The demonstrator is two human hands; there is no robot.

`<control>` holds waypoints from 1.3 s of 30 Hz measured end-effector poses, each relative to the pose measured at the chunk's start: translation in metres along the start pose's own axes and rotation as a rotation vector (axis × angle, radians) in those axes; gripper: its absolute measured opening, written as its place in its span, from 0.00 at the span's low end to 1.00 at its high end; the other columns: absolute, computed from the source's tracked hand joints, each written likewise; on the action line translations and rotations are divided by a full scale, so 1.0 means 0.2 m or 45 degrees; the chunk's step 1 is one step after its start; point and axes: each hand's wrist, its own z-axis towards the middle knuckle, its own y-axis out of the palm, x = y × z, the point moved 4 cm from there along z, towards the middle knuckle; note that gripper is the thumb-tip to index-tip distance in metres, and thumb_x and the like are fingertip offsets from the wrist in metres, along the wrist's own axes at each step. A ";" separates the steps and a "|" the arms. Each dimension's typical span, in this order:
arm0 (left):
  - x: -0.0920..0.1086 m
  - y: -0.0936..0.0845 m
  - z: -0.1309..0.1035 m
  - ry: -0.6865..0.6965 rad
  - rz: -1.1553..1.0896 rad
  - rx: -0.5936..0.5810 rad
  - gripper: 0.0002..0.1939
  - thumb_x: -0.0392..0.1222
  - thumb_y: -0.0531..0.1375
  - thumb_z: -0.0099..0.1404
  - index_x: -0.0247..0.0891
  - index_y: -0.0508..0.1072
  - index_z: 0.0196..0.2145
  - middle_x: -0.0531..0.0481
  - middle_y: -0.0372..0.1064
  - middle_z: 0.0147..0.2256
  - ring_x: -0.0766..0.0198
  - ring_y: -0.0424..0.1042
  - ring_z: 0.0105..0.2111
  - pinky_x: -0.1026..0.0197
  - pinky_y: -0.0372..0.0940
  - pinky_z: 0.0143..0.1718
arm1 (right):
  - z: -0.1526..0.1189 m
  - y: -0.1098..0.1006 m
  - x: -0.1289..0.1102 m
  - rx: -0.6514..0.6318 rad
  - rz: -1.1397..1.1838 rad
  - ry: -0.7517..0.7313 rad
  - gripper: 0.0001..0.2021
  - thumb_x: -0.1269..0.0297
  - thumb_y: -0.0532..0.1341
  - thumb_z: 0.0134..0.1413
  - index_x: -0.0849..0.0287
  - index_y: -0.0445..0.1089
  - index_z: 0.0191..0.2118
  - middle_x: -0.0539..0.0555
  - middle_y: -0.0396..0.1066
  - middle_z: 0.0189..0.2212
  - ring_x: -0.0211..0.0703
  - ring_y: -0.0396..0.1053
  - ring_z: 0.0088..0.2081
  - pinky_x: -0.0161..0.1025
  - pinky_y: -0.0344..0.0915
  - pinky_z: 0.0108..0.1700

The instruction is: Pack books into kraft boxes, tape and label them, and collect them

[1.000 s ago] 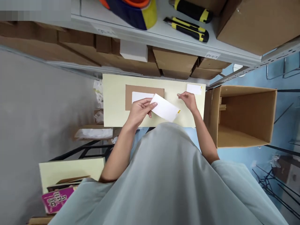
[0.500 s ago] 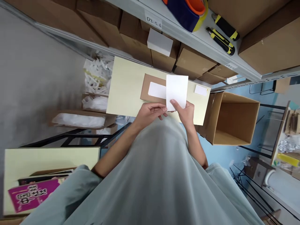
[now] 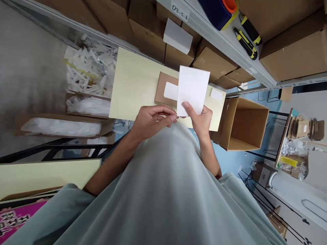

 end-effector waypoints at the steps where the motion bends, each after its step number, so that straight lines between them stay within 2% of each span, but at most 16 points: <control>1: -0.01 -0.01 0.00 -0.009 -0.038 0.007 0.12 0.41 0.81 0.54 0.41 0.83 0.31 0.45 0.78 0.33 0.45 0.86 0.40 0.52 0.83 0.32 | -0.01 0.01 0.00 0.014 0.005 0.008 0.24 0.35 0.72 0.59 0.55 0.81 0.33 0.53 0.81 0.34 0.54 0.84 0.44 0.45 0.83 0.40; 4: 0.01 -0.03 -0.01 0.023 -0.067 -0.042 0.12 0.42 0.81 0.54 0.41 0.84 0.31 0.46 0.78 0.33 0.47 0.85 0.39 0.54 0.82 0.31 | -0.04 0.04 -0.01 0.059 0.036 0.032 0.23 0.37 0.74 0.58 0.55 0.81 0.33 0.53 0.80 0.33 0.55 0.84 0.44 0.45 0.83 0.40; 8: 0.11 -0.02 -0.04 0.151 0.059 -0.177 0.14 0.54 0.78 0.57 0.42 0.84 0.30 0.46 0.78 0.32 0.53 0.84 0.34 0.57 0.80 0.28 | -0.07 0.06 -0.01 0.107 0.079 0.027 0.23 0.37 0.75 0.56 0.55 0.80 0.31 0.52 0.79 0.31 0.53 0.83 0.42 0.45 0.82 0.40; 10: 0.14 -0.02 -0.05 0.163 0.111 -0.217 0.15 0.56 0.77 0.59 0.42 0.84 0.30 0.47 0.79 0.32 0.55 0.83 0.34 0.58 0.79 0.29 | -0.08 0.07 -0.01 0.113 0.105 0.023 0.24 0.36 0.75 0.55 0.55 0.80 0.32 0.52 0.79 0.30 0.52 0.82 0.40 0.45 0.82 0.40; 20: 0.14 -0.01 -0.05 0.123 0.228 -0.294 0.18 0.59 0.76 0.60 0.42 0.82 0.33 0.46 0.82 0.34 0.52 0.84 0.36 0.57 0.79 0.31 | -0.10 0.07 0.00 0.143 0.155 -0.027 0.25 0.36 0.74 0.56 0.55 0.79 0.31 0.51 0.78 0.29 0.49 0.81 0.38 0.44 0.80 0.38; 26: 0.13 0.07 -0.05 0.128 0.208 -0.267 0.18 0.58 0.76 0.59 0.41 0.81 0.31 0.46 0.81 0.33 0.52 0.84 0.35 0.57 0.79 0.30 | -0.08 0.00 0.00 0.117 0.137 -0.047 0.25 0.36 0.73 0.59 0.56 0.78 0.31 0.51 0.79 0.30 0.49 0.81 0.39 0.44 0.80 0.40; 33: 0.13 0.20 -0.04 0.187 0.237 -0.241 0.20 0.59 0.75 0.61 0.39 0.80 0.31 0.47 0.79 0.31 0.54 0.83 0.33 0.58 0.78 0.28 | -0.05 -0.12 0.01 0.055 0.155 -0.029 0.26 0.35 0.73 0.59 0.56 0.79 0.34 0.52 0.79 0.30 0.50 0.81 0.38 0.45 0.81 0.40; 36: 0.12 0.27 -0.03 0.241 0.222 -0.252 0.19 0.58 0.74 0.63 0.40 0.79 0.31 0.47 0.79 0.33 0.56 0.83 0.32 0.59 0.77 0.27 | 0.00 -0.16 0.05 -0.002 0.141 -0.029 0.27 0.33 0.71 0.61 0.56 0.80 0.39 0.52 0.79 0.31 0.48 0.80 0.36 0.45 0.80 0.39; 39: 0.10 0.34 -0.01 0.304 0.208 -0.256 0.18 0.57 0.74 0.64 0.41 0.78 0.32 0.48 0.78 0.34 0.58 0.82 0.32 0.61 0.75 0.26 | 0.05 -0.20 0.10 -0.048 0.058 -0.064 0.28 0.34 0.72 0.62 0.55 0.80 0.50 0.53 0.80 0.37 0.46 0.80 0.39 0.43 0.80 0.41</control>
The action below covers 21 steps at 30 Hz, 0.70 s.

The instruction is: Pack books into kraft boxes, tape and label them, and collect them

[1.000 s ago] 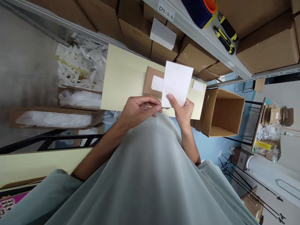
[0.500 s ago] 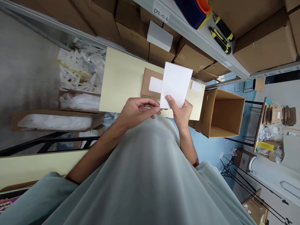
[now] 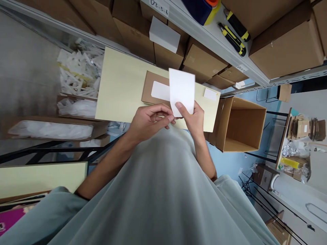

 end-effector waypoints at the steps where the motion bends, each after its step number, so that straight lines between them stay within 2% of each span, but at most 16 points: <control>1: 0.00 0.02 0.01 0.017 0.009 0.015 0.17 0.57 0.73 0.64 0.41 0.78 0.32 0.48 0.78 0.34 0.59 0.82 0.32 0.62 0.75 0.26 | 0.01 -0.02 0.01 0.010 -0.049 -0.033 0.28 0.36 0.72 0.63 0.54 0.79 0.54 0.53 0.80 0.41 0.46 0.80 0.41 0.43 0.80 0.43; 3: -0.01 0.05 0.02 0.033 0.050 0.053 0.16 0.56 0.72 0.65 0.40 0.78 0.33 0.48 0.78 0.35 0.61 0.81 0.32 0.62 0.75 0.27 | 0.01 -0.09 0.02 0.052 -0.150 -0.135 0.25 0.40 0.71 0.67 0.51 0.78 0.58 0.55 0.79 0.46 0.46 0.79 0.46 0.43 0.79 0.48; 5: -0.01 0.08 0.03 0.043 0.098 0.085 0.15 0.54 0.71 0.66 0.40 0.78 0.34 0.48 0.78 0.36 0.61 0.80 0.32 0.62 0.76 0.29 | -0.01 -0.15 -0.01 0.038 -0.212 -0.261 0.18 0.45 0.68 0.72 0.49 0.79 0.57 0.55 0.78 0.46 0.45 0.78 0.48 0.44 0.77 0.50; 10: -0.01 0.13 0.04 0.100 0.224 0.112 0.13 0.52 0.68 0.68 0.40 0.78 0.34 0.48 0.76 0.35 0.63 0.78 0.32 0.62 0.77 0.31 | -0.12 -0.24 -0.11 -0.169 -0.272 -0.470 0.07 0.54 0.69 0.73 0.49 0.82 0.47 0.53 0.77 0.41 0.44 0.75 0.42 0.44 0.75 0.46; 16: 0.01 0.15 0.04 0.167 0.350 0.034 0.10 0.49 0.66 0.69 0.41 0.79 0.35 0.49 0.78 0.37 0.61 0.78 0.36 0.62 0.77 0.35 | -0.13 -0.21 -0.11 -0.119 -0.375 -0.437 0.05 0.59 0.67 0.73 0.51 0.81 0.44 0.51 0.76 0.38 0.42 0.73 0.39 0.42 0.73 0.42; 19: -0.02 0.11 0.04 0.168 0.386 0.029 0.08 0.48 0.66 0.67 0.42 0.80 0.35 0.49 0.78 0.37 0.61 0.78 0.36 0.62 0.77 0.36 | -0.14 -0.18 -0.11 -0.062 -0.398 -0.365 0.07 0.60 0.66 0.71 0.52 0.78 0.39 0.50 0.74 0.37 0.41 0.72 0.38 0.40 0.72 0.42; 21: -0.07 0.06 0.05 0.144 0.408 0.051 0.06 0.46 0.67 0.65 0.42 0.80 0.35 0.49 0.79 0.37 0.61 0.77 0.36 0.62 0.76 0.36 | -0.14 -0.16 -0.11 -0.019 -0.360 -0.295 0.07 0.60 0.65 0.69 0.52 0.76 0.37 0.50 0.74 0.36 0.41 0.72 0.38 0.40 0.72 0.41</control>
